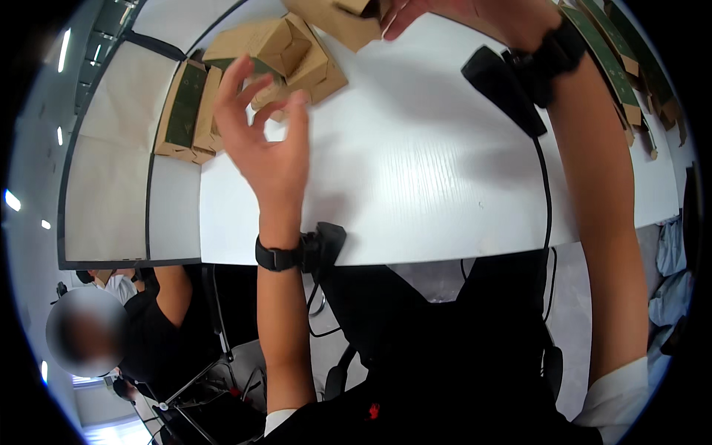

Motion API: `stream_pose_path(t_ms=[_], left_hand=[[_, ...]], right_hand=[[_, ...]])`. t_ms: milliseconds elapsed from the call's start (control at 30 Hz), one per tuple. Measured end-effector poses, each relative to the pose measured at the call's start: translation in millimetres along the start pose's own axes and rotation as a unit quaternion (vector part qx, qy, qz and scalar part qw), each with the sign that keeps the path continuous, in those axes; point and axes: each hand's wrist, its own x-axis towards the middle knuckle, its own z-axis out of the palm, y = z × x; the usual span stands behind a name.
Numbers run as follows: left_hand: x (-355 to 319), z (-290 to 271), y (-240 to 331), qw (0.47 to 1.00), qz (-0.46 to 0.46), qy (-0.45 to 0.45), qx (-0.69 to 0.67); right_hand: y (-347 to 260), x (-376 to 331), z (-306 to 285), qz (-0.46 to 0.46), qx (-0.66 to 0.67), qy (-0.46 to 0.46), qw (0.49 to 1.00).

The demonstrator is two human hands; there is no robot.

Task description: The person folds cardboard boxes by hand on a desk, assembling flat sheets into three-dimensional rectangular containers and stacking them aside.

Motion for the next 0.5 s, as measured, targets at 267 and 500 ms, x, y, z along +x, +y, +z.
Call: stream_pose_path(t_ms=[267,500], left_hand=[[41,40,34,0.996,0.011,-0.039,-0.077],[35,65,12,0.992,0.009,0.023,-0.125]], right_hand=[[-42,-8,-10,-0.064,-0.032,-0.196,0.978],[20,41,19,-0.072,-0.174,0.152,0.970]])
